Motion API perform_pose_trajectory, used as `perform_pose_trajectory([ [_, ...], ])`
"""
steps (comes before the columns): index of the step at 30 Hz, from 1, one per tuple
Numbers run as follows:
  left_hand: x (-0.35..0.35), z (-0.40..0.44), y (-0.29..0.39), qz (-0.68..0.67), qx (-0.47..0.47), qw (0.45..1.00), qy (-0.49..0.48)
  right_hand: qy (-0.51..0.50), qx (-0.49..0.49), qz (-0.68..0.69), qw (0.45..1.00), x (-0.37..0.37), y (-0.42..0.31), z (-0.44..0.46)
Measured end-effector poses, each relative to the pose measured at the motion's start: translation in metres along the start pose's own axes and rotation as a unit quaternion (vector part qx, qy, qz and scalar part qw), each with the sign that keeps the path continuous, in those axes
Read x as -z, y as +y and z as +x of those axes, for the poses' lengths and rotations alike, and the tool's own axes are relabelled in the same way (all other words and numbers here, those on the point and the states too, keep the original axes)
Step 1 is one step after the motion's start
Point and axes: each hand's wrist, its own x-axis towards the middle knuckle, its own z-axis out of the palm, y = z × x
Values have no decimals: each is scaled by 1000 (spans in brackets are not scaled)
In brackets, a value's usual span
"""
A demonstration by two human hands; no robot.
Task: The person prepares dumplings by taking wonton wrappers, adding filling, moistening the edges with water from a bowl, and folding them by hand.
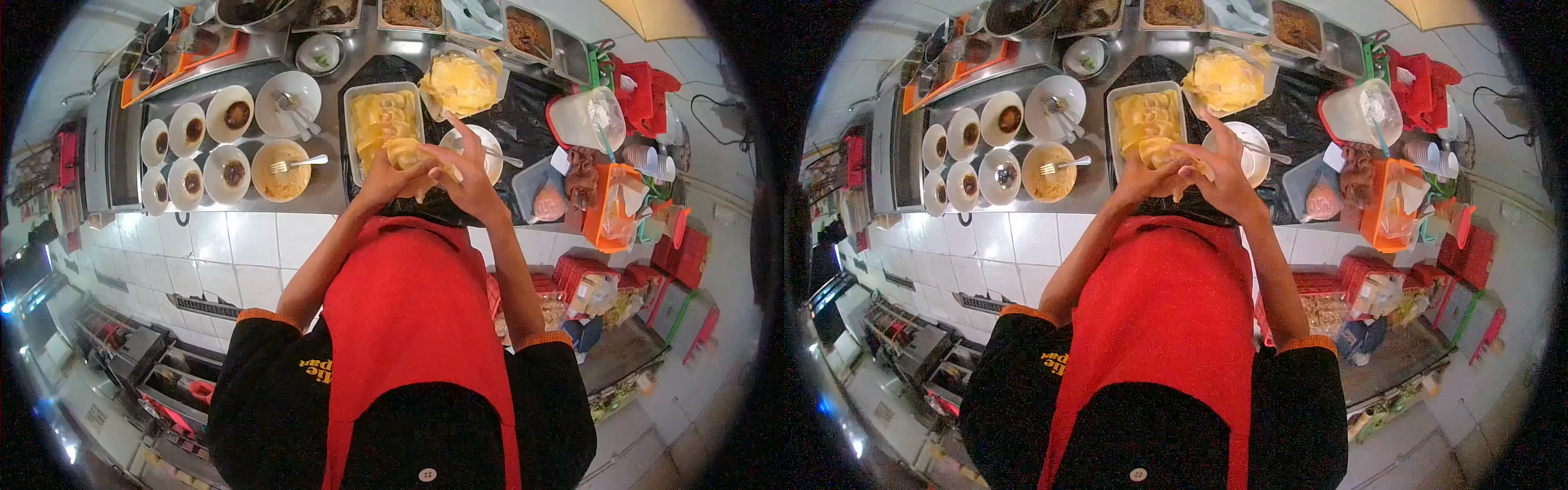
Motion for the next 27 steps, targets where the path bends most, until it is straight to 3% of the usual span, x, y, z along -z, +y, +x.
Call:
perform_pose_trajectory([
  [3, -17, 4, 0, 0, -7, 1000, 4, -20, -14, 45, 999, 13, 18, -2],
  [5, -10, 9, -10, 5, -24, 999, -28, -51, -74, 180, 980, 10, 23, 1],
  [6, -7, 11, -14, 5, -24, 999, -27, -52, -73, 180, 980, 9, 23, -2],
  [8, 0, 14, -21, -20, 36, 999, -13, 5, -147, 229, 962, 3, 24, -10],
  [9, 0, 13, -17, -21, 36, 999, -13, 5, -148, 228, 962, -1, 24, -13],
  [11, -3, 10, -9, -88, 25, 996, 13, 82, -204, 349, 911, -16, 22, -18],
  [15, 0, 11, -11, -154, 37, 987, 34, 150, -226, 426, 863, -34, 16, -16],
  [17, -3, 9, -8, -269, 45, 962, 24, 164, -235, 477, 831, -34, 12, -10],
  [20, -2, 8, -8, -270, 72, 960, 25, 146, -165, 472, 854, -29, 5, 6],
  [27, 8, -7, -4, -205, 27, 978, 11, 39, -172, 381, 908, -9, -25, 26],
])
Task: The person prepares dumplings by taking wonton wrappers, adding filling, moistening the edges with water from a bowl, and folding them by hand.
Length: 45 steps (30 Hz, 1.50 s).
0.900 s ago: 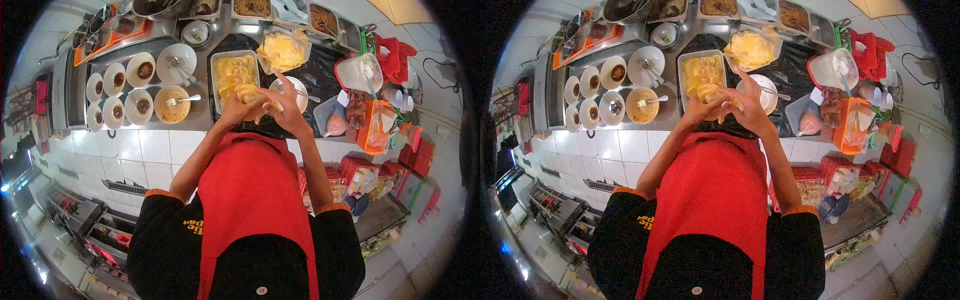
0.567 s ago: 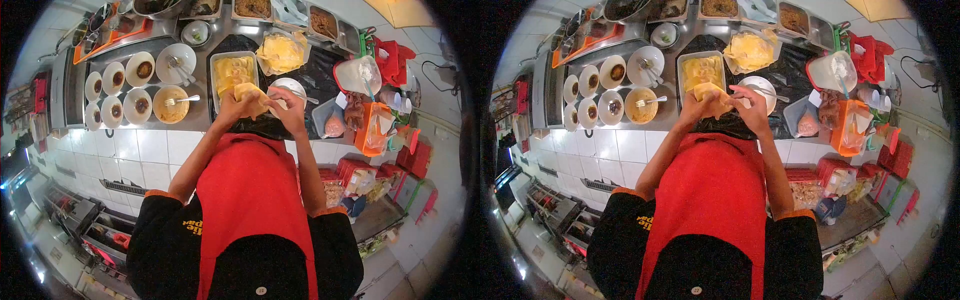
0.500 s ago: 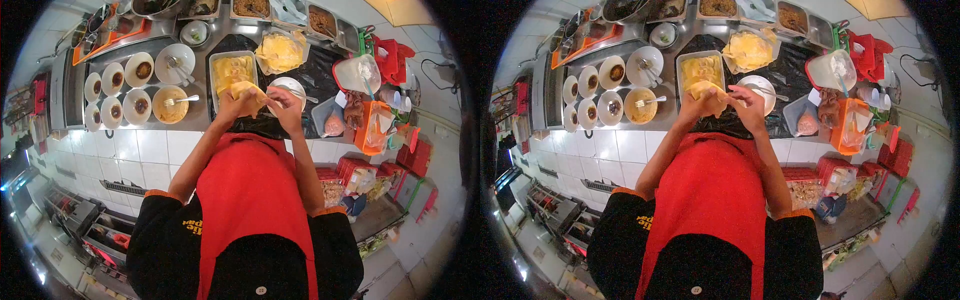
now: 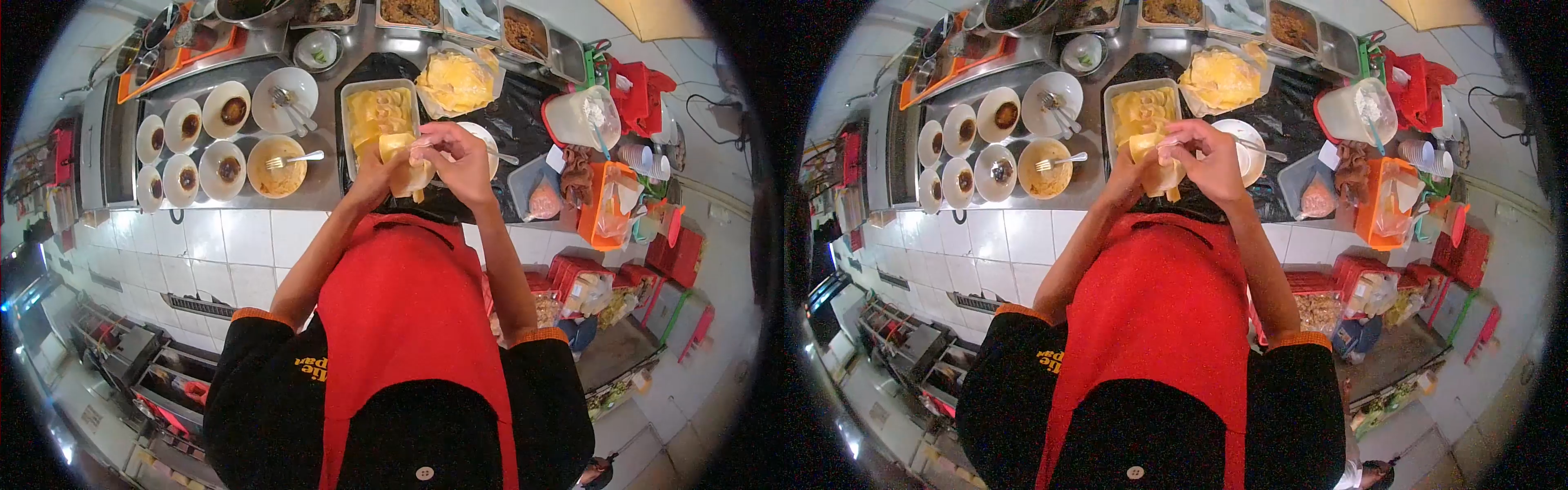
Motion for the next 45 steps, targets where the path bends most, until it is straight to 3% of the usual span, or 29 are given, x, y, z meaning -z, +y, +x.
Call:
perform_pose_trajectory([
  [3, 11, -6, 0, 70, -18, 997, -40, -27, -5, 42, 999, -3, 2, -2],
  [6, 24, -11, -9, 129, 9, 991, -36, -83, -17, -58, 995, 1, 19, -2],
  [8, 31, -17, -19, 104, -14, 994, 13, -120, -56, -144, 981, 0, 25, 2],
  [12, 82, -22, -28, 138, 10, 984, 117, -82, -56, -114, 989, 9, 55, 18],
  [14, 104, -27, -23, 7, 30, 989, 148, -71, -22, -337, 938, 13, 68, 27],
  [18, 103, -35, -4, -96, 47, 983, 148, -93, 23, -228, 969, -7, 71, 39],
  [22, 113, -36, -12, -59, 40, 990, 121, -115, -11, -195, 974, -14, 66, 53],
  [23, 117, -37, -12, -61, 39, 990, 122, -83, 35, -214, 973, -9, 70, 58],
  [24, 121, -39, -11, -50, 25, 985, 166, -50, 81, -232, 968, -4, 72, 63],
  [29, 156, -64, 9, -93, -25, 961, 261, -11, 49, -299, 953, 11, 73, 76],
  [31, 159, -73, 24, -94, -58, 955, 274, -129, 107, -289, 943, 0, 103, 68],
  [32, 159, -74, 29, -94, -58, 956, 272, -127, 107, -290, 943, -9, 113, 62],
  [34, 161, -75, 35, -94, -71, 953, 278, -215, -17, -219, 952, -29, 129, 52],
  [36, 165, -71, 30, -110, -76, 951, 278, -193, 37, -277, 941, -35, 140, 51],
  [37, 165, -71, 28, -102, -77, 951, 283, -172, 89, -331, 924, -36, 145, 52],
  [42, 130, -61, 24, -36, -61, 955, 288, -80, 157, -343, 923, -38, 143, 55],
  [45, 122, -33, 3, 219, -15, 967, 125, -36, 160, -347, 924, -38, 142, 52],
])
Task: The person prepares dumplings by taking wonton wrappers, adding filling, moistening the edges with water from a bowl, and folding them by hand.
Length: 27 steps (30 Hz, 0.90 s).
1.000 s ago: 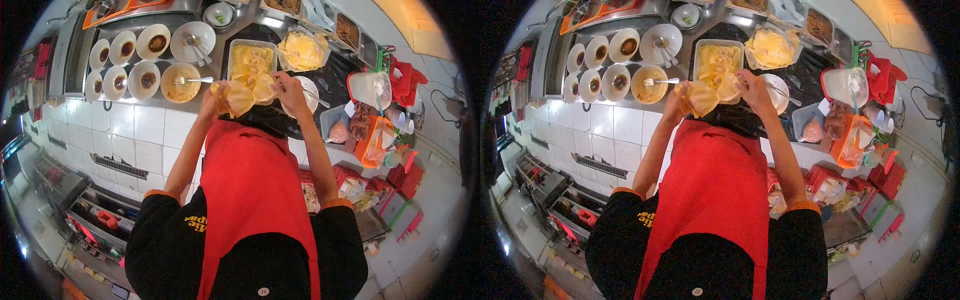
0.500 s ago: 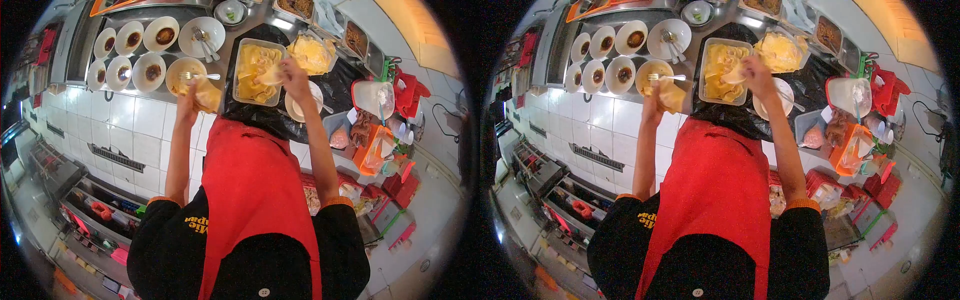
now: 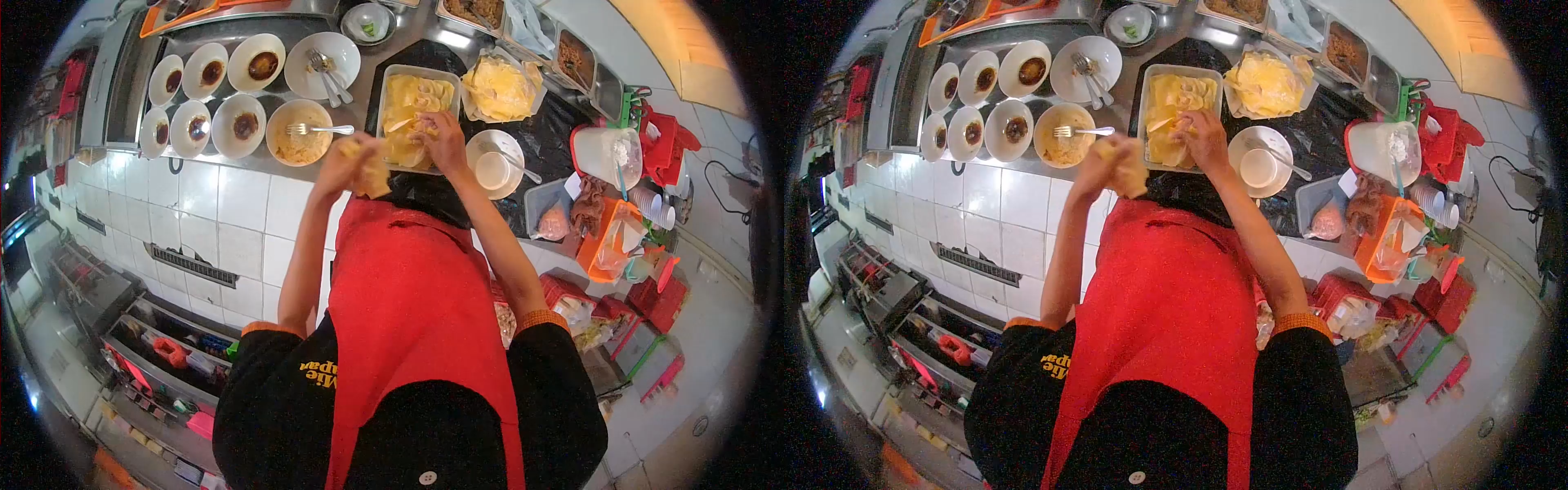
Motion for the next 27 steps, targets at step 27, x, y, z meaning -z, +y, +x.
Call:
perform_pose_trajectory([
  [27, -7, 89, 47, 21, -96, 993, 63, -98, 55, -90, 990, -14, -29, -9],
])
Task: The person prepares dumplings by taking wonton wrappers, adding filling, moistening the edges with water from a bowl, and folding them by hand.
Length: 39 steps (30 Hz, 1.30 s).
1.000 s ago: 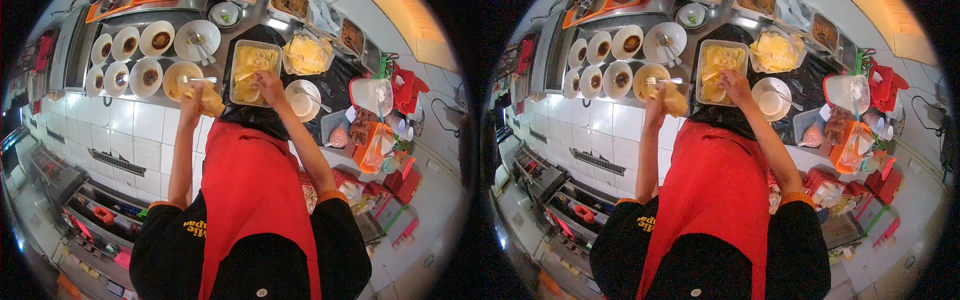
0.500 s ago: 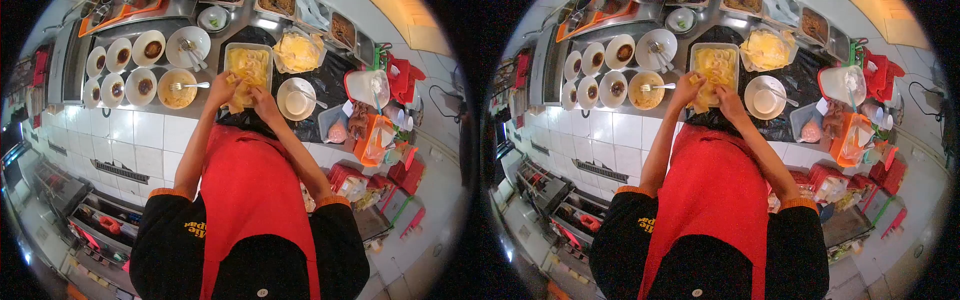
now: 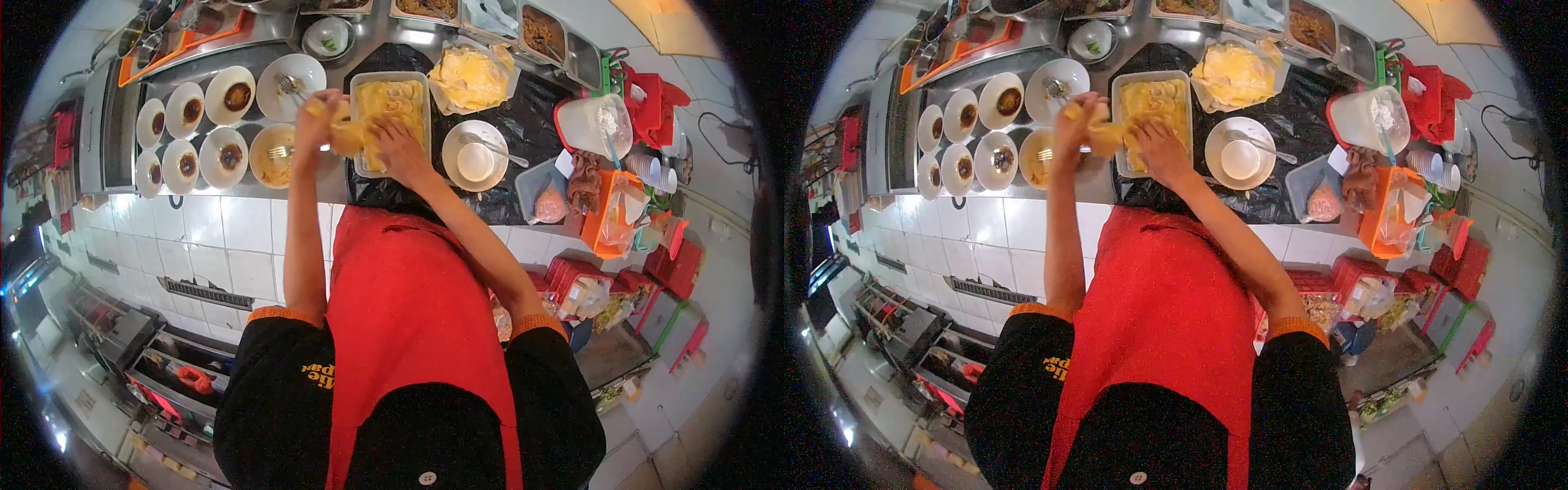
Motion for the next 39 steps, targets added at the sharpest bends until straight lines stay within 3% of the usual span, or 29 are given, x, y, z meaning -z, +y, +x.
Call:
perform_pose_trajectory([
  [1, 9, -8, 13, -68, 27, 997, 12, -8, 13, -36, 999, -7, 0, 5],
  [8, 35, -37, 41, -72, 74, 990, 97, -21, -34, -96, 995, -27, 7, 25],
  [11, 38, -44, 19, -171, 99, 976, 87, 5, -21, -98, 995, -54, 27, 31],
  [13, 42, -52, 2, -359, 128, 921, 84, 35, -32, -95, 994, -55, 22, 36],
  [14, 44, -57, -8, -360, 136, 919, 83, 61, -39, -91, 993, -52, 19, 32],
  [15, 49, -64, -22, -428, 118, 892, 85, 55, -47, -90, 993, -42, 13, 23],
  [16, 49, -63, -27, -496, 91, 859, 85, 133, -53, -51, 988, -21, 8, 20],
  [17, 50, -72, -25, -468, 84, 879, 48, 212, -55, -13, 976, 3, 5, 20],
  [19, 46, -85, -18, -493, 106, 861, 70, 316, -78, 59, 944, 54, 16, 0],
  [20, 42, -87, -16, -516, 128, 842, 90, 368, -131, 49, 919, 79, 27, -10],
  [21, 44, -87, -22, -512, 146, 840, 106, 388, -157, -67, 906, 115, 46, -29],
  [22, 46, -89, -27, -516, 149, 837, 104, 423, -202, 39, 882, 139, 87, -46],
  [24, 47, -90, -33, -490, 133, 860, 57, 420, -296, 34, 857, 190, 118, -85],
  [28, 47, -79, -40, -487, 146, 858, 77, 361, -345, -71, 864, 247, 171, -162],
  [30, 51, -73, -38, -580, 117, 797, -120, 517, -384, -122, 756, 278, 166, -176],
  [31, 40, -73, -23, -586, 118, 792, -124, 499, -367, -198, 760, 289, 218, -210],
  [35, 18, -65, -6, -605, 153, 770, -133, 397, -395, -237, 794, 327, 251, -200],
  [37, 13, -63, -3, -538, 154, 820, -119, 175, -485, -387, 764, 327, 263, -187],
  [39, 8, -64, 8, -533, 161, 823, -113, 173, -515, -357, 760, 333, 273, -185],
])
